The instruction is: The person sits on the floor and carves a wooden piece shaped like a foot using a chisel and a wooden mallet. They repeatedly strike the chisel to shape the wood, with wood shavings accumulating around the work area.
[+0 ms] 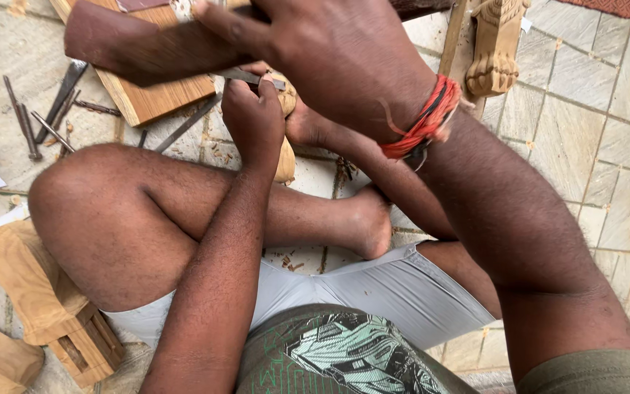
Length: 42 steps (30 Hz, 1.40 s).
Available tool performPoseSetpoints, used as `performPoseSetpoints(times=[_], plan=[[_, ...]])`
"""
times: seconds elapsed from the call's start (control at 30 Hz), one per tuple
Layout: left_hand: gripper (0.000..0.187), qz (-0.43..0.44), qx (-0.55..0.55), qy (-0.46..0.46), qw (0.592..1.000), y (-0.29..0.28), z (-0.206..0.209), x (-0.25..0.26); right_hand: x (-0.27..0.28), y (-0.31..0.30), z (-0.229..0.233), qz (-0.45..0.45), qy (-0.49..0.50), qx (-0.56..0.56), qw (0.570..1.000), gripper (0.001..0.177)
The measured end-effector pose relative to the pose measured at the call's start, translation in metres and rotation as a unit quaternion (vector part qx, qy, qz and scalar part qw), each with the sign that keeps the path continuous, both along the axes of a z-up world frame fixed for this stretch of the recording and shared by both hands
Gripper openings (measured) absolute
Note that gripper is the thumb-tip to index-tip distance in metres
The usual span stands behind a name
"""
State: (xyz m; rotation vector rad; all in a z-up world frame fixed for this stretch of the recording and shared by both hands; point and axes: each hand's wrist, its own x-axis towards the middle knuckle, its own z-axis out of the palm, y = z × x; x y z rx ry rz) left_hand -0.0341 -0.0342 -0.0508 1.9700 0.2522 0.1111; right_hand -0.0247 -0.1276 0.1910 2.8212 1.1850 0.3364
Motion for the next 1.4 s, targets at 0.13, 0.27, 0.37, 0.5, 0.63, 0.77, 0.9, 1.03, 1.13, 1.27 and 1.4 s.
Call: performPoseSetpoints(times=[0.13,0.27,0.37,0.5,0.63,0.77,0.9,1.03,1.13,1.27,1.4], plan=[[0.028,-0.006,-0.007,-0.034,0.999,0.000,0.004,0.004,0.000,0.005,0.004,-0.023,-0.008,-0.050,0.998,0.082],[0.031,-0.006,0.042,0.042,0.998,-0.003,0.006,0.005,0.000,0.002,0.004,-0.021,0.004,-0.034,0.999,0.078],[0.024,-0.002,-0.052,-0.013,0.999,0.001,0.008,0.004,0.002,0.003,0.004,-0.030,0.062,0.018,0.997,0.086],[0.028,-0.017,-0.016,0.030,0.999,0.004,0.015,0.013,0.002,0.003,0.012,-0.025,-0.018,-0.026,0.999,0.077],[0.024,-0.021,-0.030,0.068,0.997,0.006,0.009,0.008,0.001,0.008,0.016,-0.064,0.059,-0.043,0.995,0.075],[0.024,-0.024,-0.031,0.033,0.999,0.005,0.008,0.013,0.001,0.013,0.016,-0.090,-0.001,-0.105,0.990,0.081],[0.023,-0.014,-0.050,0.039,0.998,0.005,0.002,0.010,0.000,0.012,0.010,-0.107,0.082,-0.033,0.990,0.076],[0.019,-0.029,0.000,0.043,0.999,0.008,0.012,0.010,0.002,0.009,0.014,-0.045,-0.024,-0.019,0.999,0.063],[0.012,-0.067,-0.031,-0.038,0.997,0.013,0.027,0.006,0.003,-0.009,0.022,-0.013,0.026,0.068,0.997,0.045],[0.015,-0.111,-0.327,0.011,0.939,0.021,0.043,0.011,-0.005,-0.047,0.013,-0.042,0.087,0.145,0.985,0.043],[0.014,-0.096,-0.182,-0.006,0.979,0.025,0.036,0.019,-0.031,-0.085,-0.020,-0.125,0.191,0.307,0.924,0.060]])
